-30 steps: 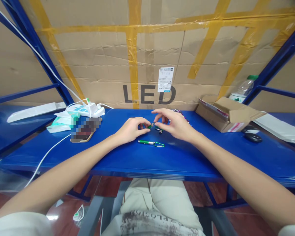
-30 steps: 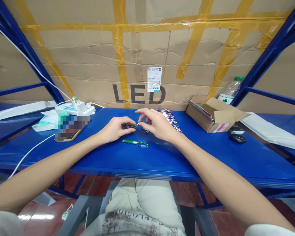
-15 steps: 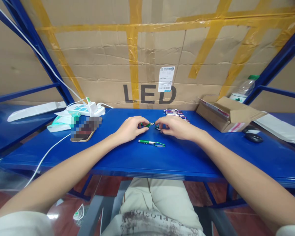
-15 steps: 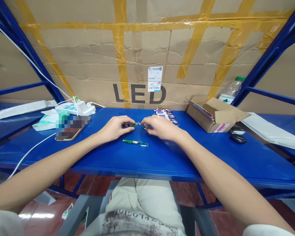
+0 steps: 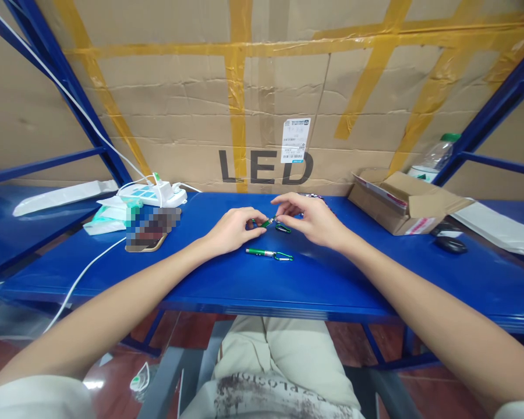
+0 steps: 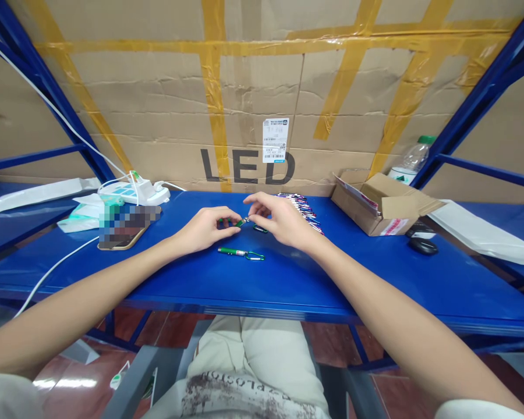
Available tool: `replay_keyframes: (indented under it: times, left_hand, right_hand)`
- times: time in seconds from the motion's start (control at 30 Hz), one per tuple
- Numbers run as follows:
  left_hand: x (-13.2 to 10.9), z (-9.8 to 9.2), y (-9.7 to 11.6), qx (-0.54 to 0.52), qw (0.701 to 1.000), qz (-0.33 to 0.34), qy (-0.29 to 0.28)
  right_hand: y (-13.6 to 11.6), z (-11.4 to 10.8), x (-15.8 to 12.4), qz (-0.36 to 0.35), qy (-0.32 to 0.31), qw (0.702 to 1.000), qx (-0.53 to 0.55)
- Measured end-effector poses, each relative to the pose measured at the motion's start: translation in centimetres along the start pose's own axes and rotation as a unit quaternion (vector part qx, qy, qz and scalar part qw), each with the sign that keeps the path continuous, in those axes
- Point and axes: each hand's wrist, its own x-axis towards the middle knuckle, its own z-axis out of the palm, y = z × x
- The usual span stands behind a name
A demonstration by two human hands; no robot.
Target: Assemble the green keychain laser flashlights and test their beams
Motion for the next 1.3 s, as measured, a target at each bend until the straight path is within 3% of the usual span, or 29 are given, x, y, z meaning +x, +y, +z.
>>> replay_keyframes:
  times: [0.6, 1.03, 1.3]
  left_hand:
    - [-0.1, -0.1, 0.4, 0.002, 0.999, 0.045, 0.023]
    - [-0.2, -0.1, 0.5, 0.052, 0.997, 0.059, 0.011]
    - [-0.5, -0.1, 0.5, 0.098, 0.989, 0.11, 0.025]
  right_hand:
    - [0.5, 0.7, 0.0, -0.016, 0.0, 1.0, 0.003]
    - [1.4, 1.7, 0.0, 0.051, 0.014, 0.996, 0.068]
    - [1.4, 1.9, 0.2, 0.122, 0.023, 0.978, 0.167]
